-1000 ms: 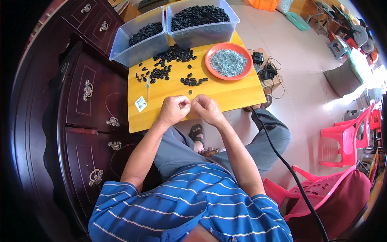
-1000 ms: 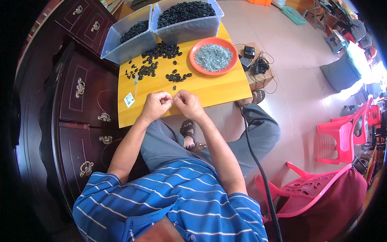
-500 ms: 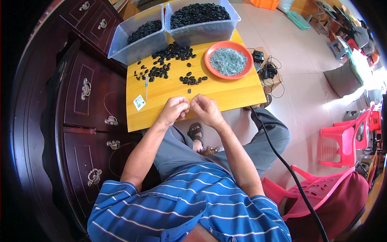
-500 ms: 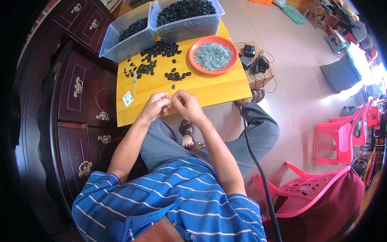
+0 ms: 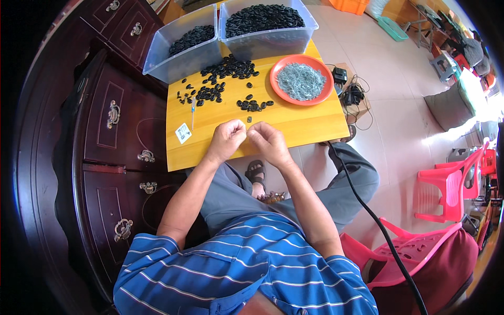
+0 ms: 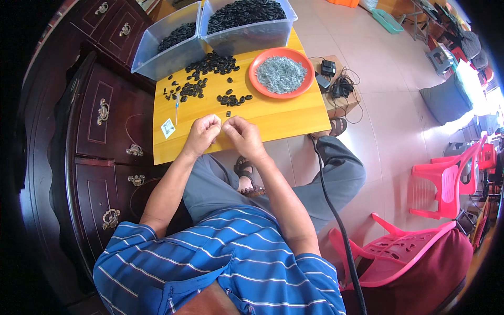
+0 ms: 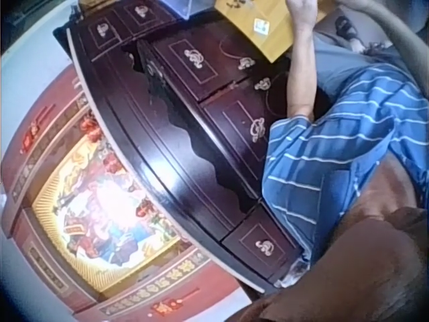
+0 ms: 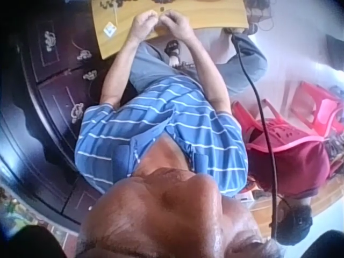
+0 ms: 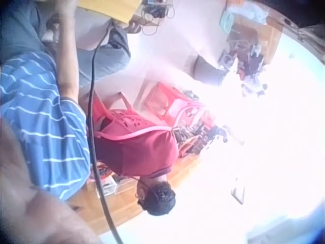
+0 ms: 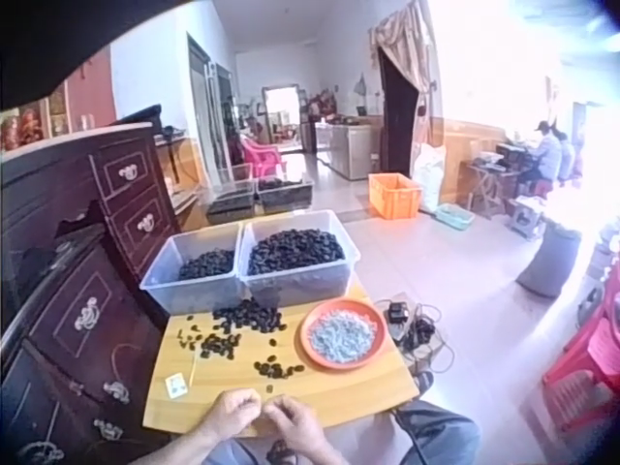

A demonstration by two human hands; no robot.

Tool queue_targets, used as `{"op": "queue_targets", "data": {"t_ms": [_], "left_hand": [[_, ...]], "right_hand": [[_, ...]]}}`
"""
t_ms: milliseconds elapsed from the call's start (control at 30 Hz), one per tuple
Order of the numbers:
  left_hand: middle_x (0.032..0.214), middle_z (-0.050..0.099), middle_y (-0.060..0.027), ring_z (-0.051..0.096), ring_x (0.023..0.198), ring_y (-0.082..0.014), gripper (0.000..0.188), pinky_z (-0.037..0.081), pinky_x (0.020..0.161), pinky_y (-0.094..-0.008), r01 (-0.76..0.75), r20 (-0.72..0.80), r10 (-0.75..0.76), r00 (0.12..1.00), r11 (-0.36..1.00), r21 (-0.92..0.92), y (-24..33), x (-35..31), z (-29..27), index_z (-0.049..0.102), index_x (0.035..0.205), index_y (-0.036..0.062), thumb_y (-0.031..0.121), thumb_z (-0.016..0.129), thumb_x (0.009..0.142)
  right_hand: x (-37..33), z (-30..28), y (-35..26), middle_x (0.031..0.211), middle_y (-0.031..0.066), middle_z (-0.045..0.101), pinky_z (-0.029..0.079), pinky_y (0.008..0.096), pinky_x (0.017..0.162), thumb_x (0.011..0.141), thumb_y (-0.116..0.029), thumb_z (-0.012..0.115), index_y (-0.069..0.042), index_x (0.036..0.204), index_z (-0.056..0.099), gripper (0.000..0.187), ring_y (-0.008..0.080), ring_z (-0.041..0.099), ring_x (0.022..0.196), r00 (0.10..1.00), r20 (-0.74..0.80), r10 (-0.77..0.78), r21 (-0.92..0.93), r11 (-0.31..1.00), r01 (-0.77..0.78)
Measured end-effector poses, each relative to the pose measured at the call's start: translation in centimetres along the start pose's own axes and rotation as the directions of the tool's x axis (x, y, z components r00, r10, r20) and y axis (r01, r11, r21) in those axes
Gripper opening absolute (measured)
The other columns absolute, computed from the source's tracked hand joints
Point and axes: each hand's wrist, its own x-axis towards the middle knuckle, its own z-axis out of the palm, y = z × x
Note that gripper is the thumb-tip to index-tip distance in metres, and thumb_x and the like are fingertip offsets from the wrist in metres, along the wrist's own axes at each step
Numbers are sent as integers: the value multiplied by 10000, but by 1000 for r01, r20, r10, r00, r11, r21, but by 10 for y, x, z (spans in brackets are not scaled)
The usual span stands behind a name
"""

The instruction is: Assembling small black plastic components with silver inserts on a table.

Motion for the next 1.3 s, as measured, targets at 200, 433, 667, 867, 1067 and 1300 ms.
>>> {"op": "queue_targets", "data": {"t_ms": [200, 433, 667, 867, 1067, 1300], "left_hand": [[645, 495, 41, 419, 549, -40, 79, 345, 492, -237, -292, -57, 329, 943, 893, 342, 28, -5, 10, 539, 761, 35, 6, 574, 827], [647, 506, 24, 435, 535, -54, 91, 346, 485, -242, -241, -118, 278, 953, 937, 253, 17, -2, 18, 525, 758, 34, 39, 557, 843], [619, 502, -6, 434, 526, -82, 178, 362, 487, -276, -75, -109, 70, 992, 996, -41, 5, 6, 23, 525, 764, 31, 115, 476, 913], [604, 509, -13, 458, 509, -96, 225, 362, 482, -270, -96, -151, 83, 985, 992, -82, 13, 11, 9, 507, 740, 46, 146, 445, 932], [608, 511, -16, 470, 529, -101, 258, 378, 509, -269, -204, -110, 208, 972, 978, 44, 1, -2, -3, 503, 742, 36, 173, 442, 952], [655, 546, 25, 479, 591, -35, 169, 402, 550, -222, -196, -96, 195, 976, 981, 3, -5, -9, 0, 574, 802, 31, 104, 571, 955]], "right_hand": [[-1, 0, -4, 780, -31, 580, 453, 212, 618, 1009, -182, 598, -26, 997, 612, 156, 48, 528, 681, 995, 55, 87, 302, 948, -100], [-1, -5, -7, 759, -36, 567, 446, 210, 609, 1007, -181, 593, -34, 960, 599, 155, 38, 512, 676, 998, 25, 60, 203, 977, -64], [3, -4, -1, 724, -49, 562, 423, 210, 572, 974, -170, 625, -33, 932, 619, 143, 25, 487, 642, 999, -32, -27, 69, 997, 29], [20, -27, -20, 707, -46, 564, 426, 209, 582, 959, -134, 621, -25, 918, 639, 118, 20, 487, 642, 994, -84, -63, -61, 996, 58], [55, -97, -45, 740, 147, 694, 535, 346, 656, 917, -214, 666, -26, 921, 688, 189, 233, 700, 680, 885, -361, -293, -561, 826, 44], [66, -130, -51, 795, 150, 714, 544, 434, 714, 889, -284, 660, -69, 910, 718, 223, 325, 708, 768, 877, -418, -238, -773, 600, -205]]}}
